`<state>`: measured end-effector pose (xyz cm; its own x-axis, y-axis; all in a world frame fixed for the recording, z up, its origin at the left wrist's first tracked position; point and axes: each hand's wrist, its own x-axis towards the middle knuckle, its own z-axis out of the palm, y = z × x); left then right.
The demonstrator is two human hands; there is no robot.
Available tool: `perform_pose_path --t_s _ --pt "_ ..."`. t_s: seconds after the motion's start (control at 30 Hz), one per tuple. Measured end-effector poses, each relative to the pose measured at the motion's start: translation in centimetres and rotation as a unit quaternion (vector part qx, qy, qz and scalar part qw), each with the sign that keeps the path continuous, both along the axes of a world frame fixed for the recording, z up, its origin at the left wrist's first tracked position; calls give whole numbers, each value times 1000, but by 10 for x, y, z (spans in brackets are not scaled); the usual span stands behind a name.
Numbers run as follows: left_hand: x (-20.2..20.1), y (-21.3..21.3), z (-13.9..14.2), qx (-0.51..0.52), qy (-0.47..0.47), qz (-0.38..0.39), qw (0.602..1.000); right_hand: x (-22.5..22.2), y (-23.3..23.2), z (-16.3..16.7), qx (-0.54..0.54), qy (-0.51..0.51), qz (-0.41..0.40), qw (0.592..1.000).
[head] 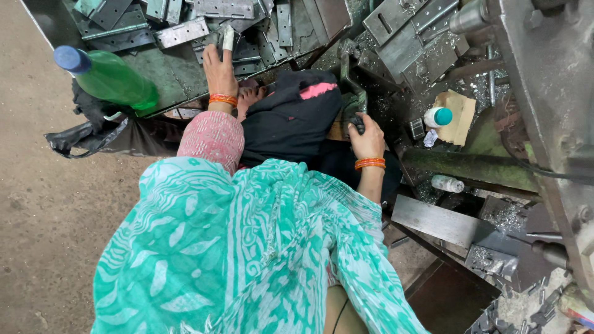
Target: The person is operating a metalworking machine, repeatedly placing metal pieces into the machine and removing them. The person handles the metal pieces by hand, placing them into the machine and then removing them after processing.
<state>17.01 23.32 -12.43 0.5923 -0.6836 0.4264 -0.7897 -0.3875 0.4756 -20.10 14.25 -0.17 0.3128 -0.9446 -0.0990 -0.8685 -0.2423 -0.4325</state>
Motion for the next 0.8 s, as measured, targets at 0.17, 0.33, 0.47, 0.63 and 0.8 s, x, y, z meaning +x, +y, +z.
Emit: perform_pose_path --t_s 0.17,0.33,0.47,0.63,0.8 --pt "-3 -4 1 9 103 -14 995 1 2 -3 9 4 -5 1000" --pt "0 -23 7 -109 301 107 941 4 6 -3 1 4 -23 1000" --pt "-7 -54 21 -314 577 19 754 5 10 -3 0 -6 -29 1000" --pt "-72 -126 54 -292 488 -119 814 7 11 -5 2 -17 -36 999" --pt "-174 -189 93 -52 217 -294 929 4 10 -12 6 7 -47 999"
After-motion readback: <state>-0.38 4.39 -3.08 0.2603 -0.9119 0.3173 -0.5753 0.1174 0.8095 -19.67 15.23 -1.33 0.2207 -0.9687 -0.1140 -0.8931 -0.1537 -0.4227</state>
